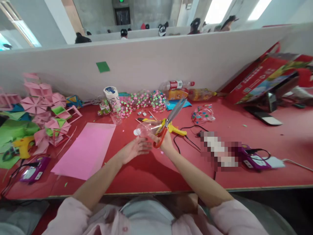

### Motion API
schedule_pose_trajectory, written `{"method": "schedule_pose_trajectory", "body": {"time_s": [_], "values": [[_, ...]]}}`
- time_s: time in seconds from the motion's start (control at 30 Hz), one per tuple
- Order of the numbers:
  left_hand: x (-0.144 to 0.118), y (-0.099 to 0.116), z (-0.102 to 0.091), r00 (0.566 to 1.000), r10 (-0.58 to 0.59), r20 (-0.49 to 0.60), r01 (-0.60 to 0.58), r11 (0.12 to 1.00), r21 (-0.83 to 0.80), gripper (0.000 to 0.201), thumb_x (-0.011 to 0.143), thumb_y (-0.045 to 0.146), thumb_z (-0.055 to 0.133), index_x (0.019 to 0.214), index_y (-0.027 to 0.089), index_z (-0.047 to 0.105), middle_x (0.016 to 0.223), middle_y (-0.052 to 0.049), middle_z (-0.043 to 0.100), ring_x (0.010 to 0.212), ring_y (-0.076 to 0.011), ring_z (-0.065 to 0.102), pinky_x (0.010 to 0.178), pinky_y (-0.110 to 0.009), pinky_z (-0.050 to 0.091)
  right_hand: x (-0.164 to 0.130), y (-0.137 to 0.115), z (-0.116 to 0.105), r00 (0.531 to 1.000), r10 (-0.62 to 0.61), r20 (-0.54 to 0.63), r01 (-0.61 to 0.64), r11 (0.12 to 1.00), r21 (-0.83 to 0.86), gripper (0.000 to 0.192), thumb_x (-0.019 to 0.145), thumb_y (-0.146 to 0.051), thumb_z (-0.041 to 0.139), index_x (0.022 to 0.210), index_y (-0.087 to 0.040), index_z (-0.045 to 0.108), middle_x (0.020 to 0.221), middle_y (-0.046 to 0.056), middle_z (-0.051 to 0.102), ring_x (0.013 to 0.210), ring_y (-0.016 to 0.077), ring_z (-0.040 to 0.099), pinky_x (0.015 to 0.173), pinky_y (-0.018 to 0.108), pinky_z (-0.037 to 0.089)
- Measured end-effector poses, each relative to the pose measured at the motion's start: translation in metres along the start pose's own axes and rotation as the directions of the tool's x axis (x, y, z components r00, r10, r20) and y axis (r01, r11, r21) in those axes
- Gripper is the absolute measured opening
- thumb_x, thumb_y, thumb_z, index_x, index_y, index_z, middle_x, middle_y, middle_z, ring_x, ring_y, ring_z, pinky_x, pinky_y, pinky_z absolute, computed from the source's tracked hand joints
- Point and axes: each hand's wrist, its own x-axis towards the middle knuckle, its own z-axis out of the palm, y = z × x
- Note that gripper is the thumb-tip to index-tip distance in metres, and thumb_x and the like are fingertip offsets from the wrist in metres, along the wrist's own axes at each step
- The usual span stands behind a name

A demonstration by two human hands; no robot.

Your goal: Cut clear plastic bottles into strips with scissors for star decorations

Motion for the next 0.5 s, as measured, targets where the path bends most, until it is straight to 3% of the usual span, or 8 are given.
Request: {"method": "schedule_pose_trajectory", "body": {"time_s": [0.1, 0.2, 0.27, 0.37, 0.5], "values": [[0.030, 0.003, 0.011, 0.997, 0.052, -0.057, -0.064, 0.973, -0.223, 0.043, 0.092, 0.048, 0.042, 0.091, 0.012, 0.065, 0.080, -0.009, 0.071, 0.073, -0.0171, 0.067, 0.077, -0.030, 0.051, -0.003, 0.007, 0.008, 0.999, -0.019, -0.032, 0.018, 0.999, -0.033, 0.062, 0.064, -0.042, 0.078, 0.116, -0.024, 0.049, 0.100, 0.006, 0.062, 0.084, 0.0216, 0.060, 0.077, 0.039, 0.052], [0.040, 0.007, 0.010, 0.989, 0.048, -0.141, -0.085, 0.960, -0.265, 0.039, 0.093, 0.042, 0.041, 0.086, 0.012, 0.064, 0.076, -0.009, 0.071, 0.064, -0.0155, 0.065, 0.064, -0.026, 0.051, -0.007, 0.010, 0.010, 1.000, 0.026, -0.002, -0.026, 0.999, -0.024, 0.063, 0.062, -0.042, 0.079, 0.114, -0.026, 0.048, 0.092, 0.002, 0.060, 0.081, 0.0195, 0.058, 0.071, 0.035, 0.051], [0.039, 0.010, -0.001, 0.974, 0.086, -0.212, -0.133, 0.967, -0.216, 0.032, 0.091, 0.039, 0.046, 0.084, 0.012, 0.063, 0.078, -0.009, 0.072, 0.072, -0.0178, 0.068, 0.069, -0.028, 0.052, -0.008, 0.009, 0.008, 0.992, 0.099, 0.083, -0.098, 0.995, -0.018, 0.053, 0.064, -0.041, 0.077, 0.108, -0.025, 0.051, 0.081, -0.001, 0.058, 0.071, 0.0167, 0.055, 0.065, 0.031, 0.049], [0.031, 0.014, -0.025, 0.930, 0.253, -0.265, -0.289, 0.952, -0.105, 0.020, 0.083, 0.033, 0.059, 0.092, 0.015, 0.059, 0.080, -0.005, 0.071, 0.081, -0.0197, 0.070, 0.080, -0.033, 0.053, -0.005, 0.007, 0.005, 0.957, 0.209, 0.203, -0.213, 0.977, 0.001, 0.039, 0.069, -0.042, 0.072, 0.097, -0.021, 0.055, 0.075, -0.002, 0.057, 0.062, 0.0133, 0.051, 0.059, 0.027, 0.044], [0.020, 0.014, -0.043, 0.874, 0.411, -0.260, -0.407, 0.911, 0.071, 0.040, 0.069, 0.024, 0.071, 0.105, 0.019, 0.056, 0.085, 0.000, 0.068, 0.077, -0.0152, 0.068, 0.078, -0.031, 0.051, 0.005, 0.011, 0.007, 0.915, 0.340, 0.217, -0.337, 0.940, -0.053, 0.034, 0.071, -0.049, 0.065, 0.080, -0.019, 0.053, 0.068, -0.003, 0.055, 0.058, 0.0116, 0.046, 0.055, 0.025, 0.038]]}}
